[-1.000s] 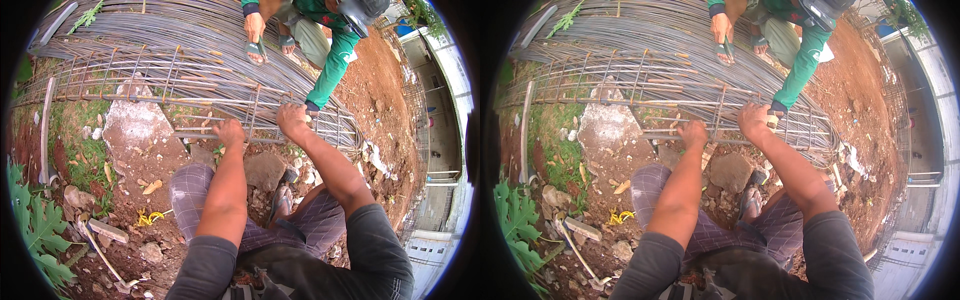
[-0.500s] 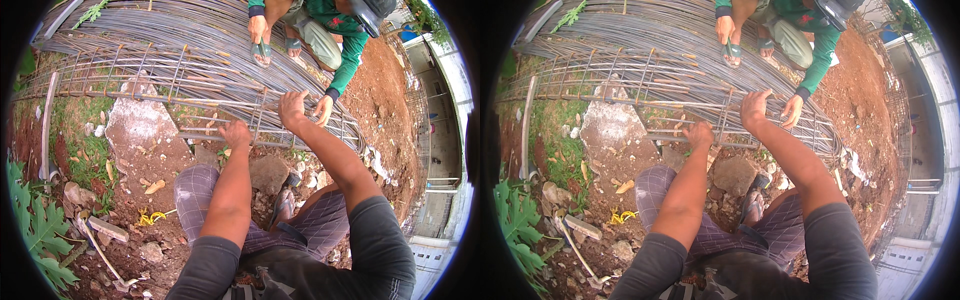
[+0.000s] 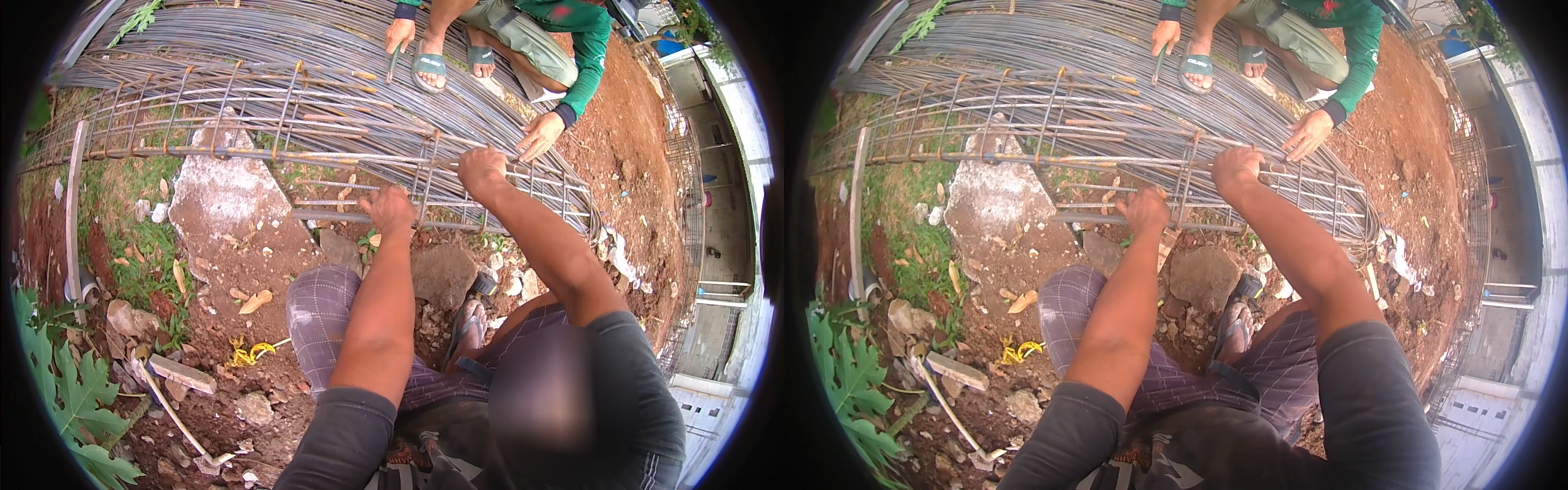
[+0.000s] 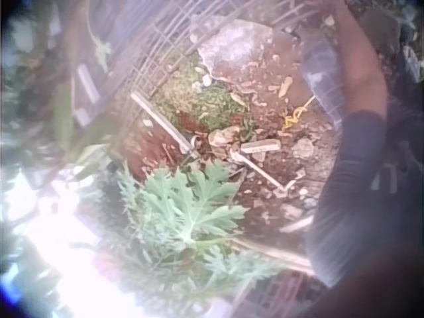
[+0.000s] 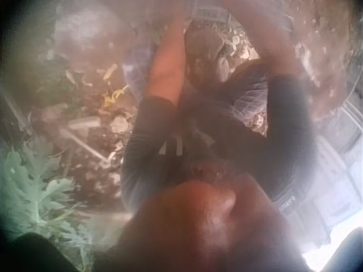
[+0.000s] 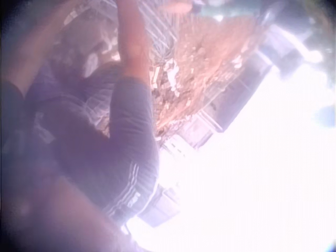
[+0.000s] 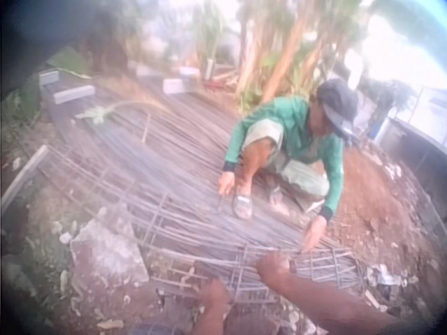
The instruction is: The person assembles a cylindrical rebar cage by tying intersecting steel bars with wire using pliers. A second person assists by holding the structure and tying additional sections. The person uses a tape measure to check spacing and continues securing the cage.
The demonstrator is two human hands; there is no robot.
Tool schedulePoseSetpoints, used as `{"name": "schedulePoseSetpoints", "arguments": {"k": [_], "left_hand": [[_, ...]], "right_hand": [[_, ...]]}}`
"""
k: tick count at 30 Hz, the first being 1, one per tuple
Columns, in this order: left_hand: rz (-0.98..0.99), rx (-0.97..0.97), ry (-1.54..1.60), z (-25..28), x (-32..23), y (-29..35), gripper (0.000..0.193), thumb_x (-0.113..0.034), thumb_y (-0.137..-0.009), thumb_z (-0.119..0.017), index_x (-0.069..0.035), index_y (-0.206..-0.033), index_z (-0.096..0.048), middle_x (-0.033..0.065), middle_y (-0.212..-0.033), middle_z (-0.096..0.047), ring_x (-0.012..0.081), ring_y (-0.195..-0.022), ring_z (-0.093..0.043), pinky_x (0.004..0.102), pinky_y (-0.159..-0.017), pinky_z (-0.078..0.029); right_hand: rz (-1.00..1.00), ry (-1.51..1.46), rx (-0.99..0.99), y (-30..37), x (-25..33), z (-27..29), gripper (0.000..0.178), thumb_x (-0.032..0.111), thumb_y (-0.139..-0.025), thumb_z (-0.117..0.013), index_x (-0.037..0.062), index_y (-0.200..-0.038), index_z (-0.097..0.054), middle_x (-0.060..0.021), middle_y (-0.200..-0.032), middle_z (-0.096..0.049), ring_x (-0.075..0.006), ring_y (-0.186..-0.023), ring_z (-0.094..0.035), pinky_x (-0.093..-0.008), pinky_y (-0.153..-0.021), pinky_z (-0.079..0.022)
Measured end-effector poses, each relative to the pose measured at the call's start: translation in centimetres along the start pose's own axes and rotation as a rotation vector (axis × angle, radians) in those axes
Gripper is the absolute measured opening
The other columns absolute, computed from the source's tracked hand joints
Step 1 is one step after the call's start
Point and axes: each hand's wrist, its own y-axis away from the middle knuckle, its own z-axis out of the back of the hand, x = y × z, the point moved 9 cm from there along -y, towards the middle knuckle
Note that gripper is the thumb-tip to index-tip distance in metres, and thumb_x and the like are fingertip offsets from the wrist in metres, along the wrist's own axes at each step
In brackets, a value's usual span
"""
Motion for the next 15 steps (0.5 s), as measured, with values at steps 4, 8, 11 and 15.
{"name": "schedulePoseSetpoints", "arguments": {"k": [4,8,11,15], "left_hand": [[0.012,0.029,0.022,0.3,0.1,-0.1,0.009,-0.014,-0.080,-0.069,-0.014,-0.089,-0.071,0.0041,-0.103,-0.065,0.0220,-0.109,-0.053,0.0437,-0.107,-0.019],[-0.024,0.011,-0.015,0.7,-2.1,-0.3,0.014,-0.014,-0.080,-0.067,-0.014,-0.093,-0.072,0.0045,-0.105,-0.066,0.0216,-0.111,-0.054,0.0438,-0.103,-0.023],[-0.037,0.060,-0.076,-0.9,0.1,0.3,0.019,-0.014,-0.079,-0.065,-0.015,-0.097,-0.071,0.0053,-0.106,-0.067,0.0219,-0.108,-0.056,0.0432,-0.099,-0.026],[-0.023,0.001,-0.005,-0.2,0.7,-0.9,0.015,-0.014,-0.081,-0.064,-0.015,-0.094,-0.071,0.0054,-0.103,-0.068,0.0216,-0.104,-0.058,0.0410,-0.097,-0.026]], "right_hand": [[-0.101,-0.618,0.300,1.6,-1.0,-7.2,0.030,0.019,-0.091,-0.053,-0.0015,-0.109,-0.065,-0.0202,-0.100,-0.068,-0.0261,-0.095,-0.068,-0.0402,-0.076,-0.054],[0.136,-0.731,0.173,0.8,3.0,-13.5,0.036,0.028,-0.090,-0.055,-0.0056,-0.083,-0.065,-0.0219,-0.080,-0.067,-0.0249,-0.071,-0.067,-0.0405,-0.057,-0.053],[0.048,-0.644,0.287,0.5,1.5,-13.7,0.026,0.017,-0.085,-0.054,-0.0048,-0.088,-0.068,-0.0216,-0.091,-0.068,-0.0302,-0.086,-0.067,-0.0418,-0.073,-0.053],[-0.136,-0.451,-0.035,1.7,-3.6,-6.7,0.027,0.008,-0.083,-0.052,-0.0091,-0.102,-0.060,-0.0253,-0.100,-0.067,-0.0353,-0.091,-0.067,-0.0428,-0.080,-0.053]]}}
